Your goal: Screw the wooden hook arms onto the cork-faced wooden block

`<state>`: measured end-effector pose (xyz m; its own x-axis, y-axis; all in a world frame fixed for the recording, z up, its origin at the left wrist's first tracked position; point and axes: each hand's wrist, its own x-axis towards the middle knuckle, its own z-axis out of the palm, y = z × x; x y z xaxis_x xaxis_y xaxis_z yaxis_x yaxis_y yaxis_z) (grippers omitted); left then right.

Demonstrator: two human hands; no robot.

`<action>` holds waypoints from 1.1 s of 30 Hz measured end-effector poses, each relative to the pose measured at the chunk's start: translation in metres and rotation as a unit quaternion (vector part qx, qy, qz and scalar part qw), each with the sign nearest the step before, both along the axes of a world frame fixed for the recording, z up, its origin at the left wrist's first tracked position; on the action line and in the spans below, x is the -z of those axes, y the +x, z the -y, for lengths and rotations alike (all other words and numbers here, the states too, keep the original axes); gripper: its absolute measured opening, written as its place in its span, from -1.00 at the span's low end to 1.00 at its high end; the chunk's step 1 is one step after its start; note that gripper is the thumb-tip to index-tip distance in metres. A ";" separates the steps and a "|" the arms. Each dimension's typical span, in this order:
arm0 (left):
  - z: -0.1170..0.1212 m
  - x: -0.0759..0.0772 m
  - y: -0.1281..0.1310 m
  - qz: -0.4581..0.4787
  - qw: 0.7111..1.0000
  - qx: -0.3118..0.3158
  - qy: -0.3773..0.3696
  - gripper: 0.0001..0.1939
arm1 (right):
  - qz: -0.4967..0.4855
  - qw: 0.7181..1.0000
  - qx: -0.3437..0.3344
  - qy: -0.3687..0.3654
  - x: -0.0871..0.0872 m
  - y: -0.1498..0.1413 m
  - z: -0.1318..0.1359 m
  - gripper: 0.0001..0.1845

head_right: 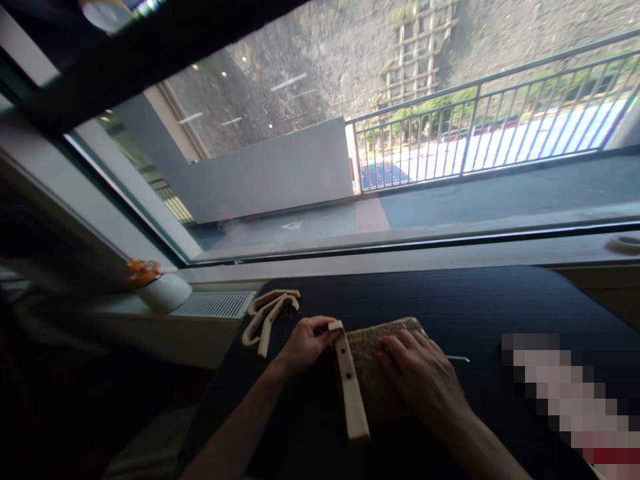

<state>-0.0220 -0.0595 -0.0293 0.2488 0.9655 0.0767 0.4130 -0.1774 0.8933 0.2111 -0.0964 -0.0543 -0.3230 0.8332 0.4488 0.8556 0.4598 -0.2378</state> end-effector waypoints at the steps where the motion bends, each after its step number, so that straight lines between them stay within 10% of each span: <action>1: 0.000 0.000 0.000 -0.003 1.000 0.000 0.005 -0.70 | 0.001 1.000 0.000 -0.001 0.000 0.000 0.000 -0.79; 21: -0.002 0.005 0.000 -0.048 0.998 -0.013 0.028 -0.74 | 0.009 1.000 0.002 -0.028 -0.004 -0.002 0.002 -0.78; 27: 0.030 0.001 0.009 -0.107 0.990 -0.080 0.048 -0.82 | 0.014 0.998 -0.062 -0.031 -0.011 0.010 -0.011 -0.79; 30: 0.055 -0.008 0.004 -0.100 0.995 -0.010 -0.012 -0.80 | 0.000 0.999 -0.047 -0.022 -0.013 0.022 -0.011 -0.76; 33: 0.066 -0.013 -0.011 -0.068 0.991 0.111 -0.009 -0.37 | -0.072 0.994 -0.017 -0.084 -0.012 0.032 0.005 -0.71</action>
<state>-0.0325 -0.1253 -0.0159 0.4621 0.8868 0.0106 0.4829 -0.2616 0.8357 0.2427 -0.1018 -0.0428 -0.2956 0.8900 0.3471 0.7915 0.4317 -0.4327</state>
